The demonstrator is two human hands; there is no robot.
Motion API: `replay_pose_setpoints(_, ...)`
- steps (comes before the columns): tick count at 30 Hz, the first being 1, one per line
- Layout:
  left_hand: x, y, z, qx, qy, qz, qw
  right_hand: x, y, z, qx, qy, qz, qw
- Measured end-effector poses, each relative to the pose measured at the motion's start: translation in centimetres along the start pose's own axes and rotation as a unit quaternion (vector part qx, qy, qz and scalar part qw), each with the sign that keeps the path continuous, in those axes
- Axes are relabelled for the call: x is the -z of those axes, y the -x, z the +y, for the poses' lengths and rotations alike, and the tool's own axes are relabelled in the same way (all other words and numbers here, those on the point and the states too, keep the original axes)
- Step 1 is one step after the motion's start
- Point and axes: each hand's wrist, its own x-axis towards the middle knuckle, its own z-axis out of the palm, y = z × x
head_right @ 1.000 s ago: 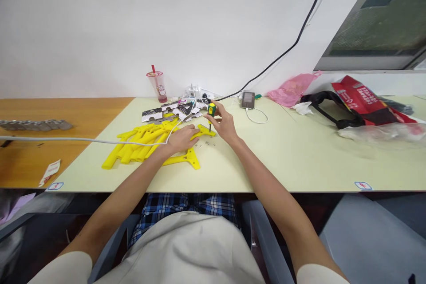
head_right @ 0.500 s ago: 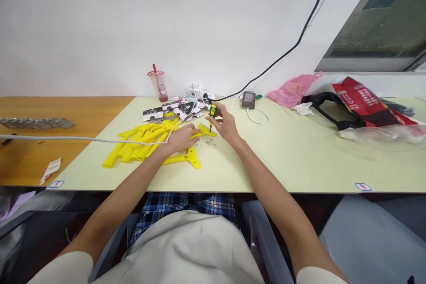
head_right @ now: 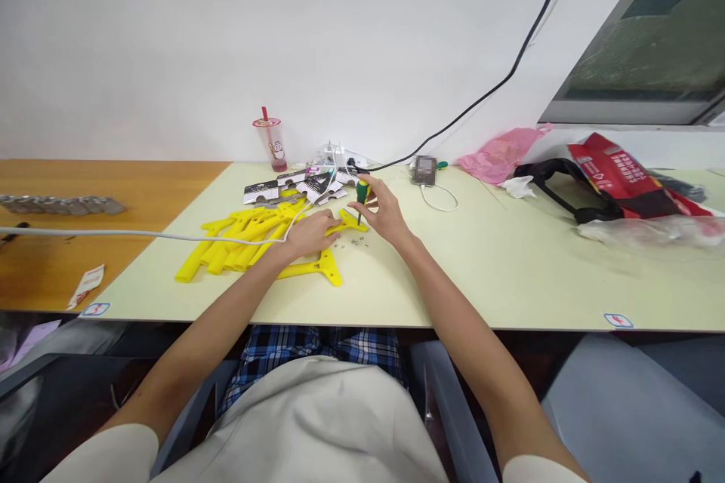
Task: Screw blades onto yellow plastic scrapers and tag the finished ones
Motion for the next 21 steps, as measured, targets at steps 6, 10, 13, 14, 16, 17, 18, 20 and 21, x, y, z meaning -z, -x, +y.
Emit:
replay_pose_setpoints(6, 0.0, 0.0, 0.1, 0.0, 0.001, 0.001, 1.0, 0.0, 0.0, 0.1, -0.015, -0.068, -0.049, 0.996)
replay_pose_setpoints(10, -0.1, -0.1, 0.0, 0.0, 0.003, 0.003, 1.0, 0.2, 0.0, 0.4, -0.028, 0.0, 0.001, 1.0)
replay_pose_setpoints(13, -0.3, -0.1, -0.2, -0.006, 0.006, 0.006, 1.0, 0.4, 0.1, -0.1, -0.008, 0.007, -0.006, 1.0)
replay_pose_setpoints(14, -0.4, -0.2, -0.2, -0.008, 0.007, 0.007, 1.0, 0.5, 0.1, -0.3, -0.004, -0.01, -0.02, 1.0)
replay_pose_setpoints(16, -0.5, -0.3, -0.4, -0.012, 0.01, 0.01, 1.0, 0.6, 0.1, -0.6, -0.01, -0.055, -0.051, 0.997)
replay_pose_setpoints(17, -0.6, -0.3, -0.4, -0.014, 0.012, 0.011, 1.0, 0.6, 0.1, -0.6, -0.019, -0.072, -0.064, 0.995)
replay_pose_setpoints(18, -0.7, -0.3, -0.5, -0.017, 0.014, 0.012, 1.0, 0.6, 0.0, -0.6, -0.029, -0.078, -0.07, 0.994)
replay_pose_setpoints(20, -0.9, -0.4, -0.6, -0.024, 0.019, 0.015, 0.999, 0.6, -0.1, -0.4, -0.043, -0.057, -0.06, 0.996)
replay_pose_setpoints(21, -1.0, -0.5, -0.7, -0.029, 0.022, 0.016, 0.999, 0.6, -0.2, -0.3, -0.045, -0.04, -0.051, 0.997)
